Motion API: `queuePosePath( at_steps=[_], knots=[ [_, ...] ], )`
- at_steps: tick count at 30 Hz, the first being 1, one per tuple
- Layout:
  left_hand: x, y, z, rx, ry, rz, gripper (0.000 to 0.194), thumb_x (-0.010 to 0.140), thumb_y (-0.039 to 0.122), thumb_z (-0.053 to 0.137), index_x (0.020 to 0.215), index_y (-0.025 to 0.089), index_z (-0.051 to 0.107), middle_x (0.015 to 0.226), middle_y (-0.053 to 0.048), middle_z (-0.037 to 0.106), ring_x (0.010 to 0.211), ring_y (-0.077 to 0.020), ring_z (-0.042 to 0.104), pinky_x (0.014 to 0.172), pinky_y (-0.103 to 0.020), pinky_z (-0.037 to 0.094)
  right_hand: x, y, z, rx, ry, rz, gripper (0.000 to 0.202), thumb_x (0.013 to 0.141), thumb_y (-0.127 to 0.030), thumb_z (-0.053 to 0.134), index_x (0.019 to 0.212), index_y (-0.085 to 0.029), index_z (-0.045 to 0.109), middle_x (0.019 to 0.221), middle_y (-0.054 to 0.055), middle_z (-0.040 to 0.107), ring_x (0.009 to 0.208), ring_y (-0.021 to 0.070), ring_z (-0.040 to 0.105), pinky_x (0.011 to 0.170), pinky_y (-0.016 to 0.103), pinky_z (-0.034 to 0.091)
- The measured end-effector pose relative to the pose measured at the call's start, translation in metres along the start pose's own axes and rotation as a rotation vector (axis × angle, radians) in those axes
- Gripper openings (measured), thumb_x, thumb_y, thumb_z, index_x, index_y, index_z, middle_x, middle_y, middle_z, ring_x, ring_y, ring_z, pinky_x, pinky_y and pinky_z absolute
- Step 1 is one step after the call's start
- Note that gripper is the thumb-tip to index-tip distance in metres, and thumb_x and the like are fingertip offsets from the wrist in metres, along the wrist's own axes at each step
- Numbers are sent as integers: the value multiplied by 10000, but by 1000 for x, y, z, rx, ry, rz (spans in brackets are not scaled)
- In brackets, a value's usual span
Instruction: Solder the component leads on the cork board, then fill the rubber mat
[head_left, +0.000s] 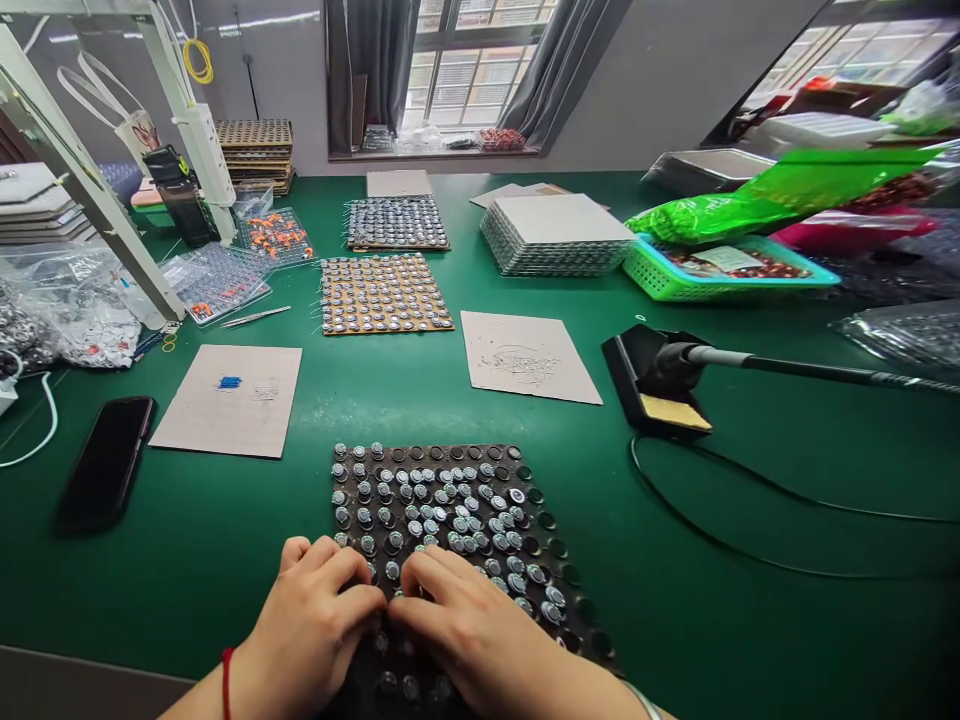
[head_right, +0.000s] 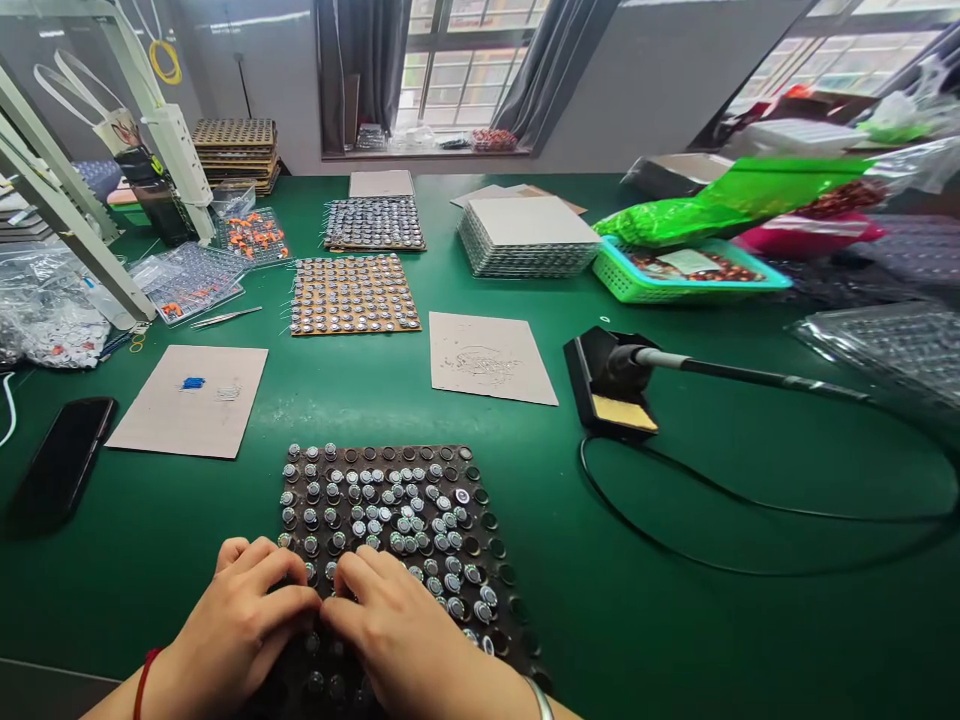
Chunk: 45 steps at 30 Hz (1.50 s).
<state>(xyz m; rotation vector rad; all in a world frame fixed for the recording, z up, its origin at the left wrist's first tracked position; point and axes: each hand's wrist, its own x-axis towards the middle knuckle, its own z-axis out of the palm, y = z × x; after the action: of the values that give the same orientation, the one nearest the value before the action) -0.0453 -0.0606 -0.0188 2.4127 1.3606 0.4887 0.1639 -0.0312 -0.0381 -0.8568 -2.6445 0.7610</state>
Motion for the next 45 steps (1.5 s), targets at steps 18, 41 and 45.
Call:
queuePosePath(
  at_steps=[18, 41, 45],
  knots=[
    [-9, 1, 4, -110, 179, -24, 180, 948, 95, 511, 924, 231, 627, 865, 25, 682, 786, -174, 546, 745, -333, 281, 21, -9, -30, -26, -245, -69, 152, 834, -7, 558, 850, -150, 608, 903, 57, 598, 796, 179, 501, 708, 267, 459],
    [-37, -9, 11, -160, 180, -231, 258, 840, 61, 706, 963, 287, 703, 850, 29, 625, 799, -177, 553, 739, -347, 292, 27, -19, -7, 99, -195, 133, 239, 856, 38, 549, 872, -159, 685, 923, 71, 604, 841, 189, 574, 745, 278, 506],
    [-36, -10, 10, -180, 168, -235, 268, 847, 70, 708, 981, 303, 698, 852, 39, 622, 800, -172, 555, 743, -339, 291, 22, -19, 1, 88, -190, 82, 280, 830, 75, 533, 917, -145, 684, 946, 75, 610, 853, 187, 560, 779, 282, 512]
  ],
)
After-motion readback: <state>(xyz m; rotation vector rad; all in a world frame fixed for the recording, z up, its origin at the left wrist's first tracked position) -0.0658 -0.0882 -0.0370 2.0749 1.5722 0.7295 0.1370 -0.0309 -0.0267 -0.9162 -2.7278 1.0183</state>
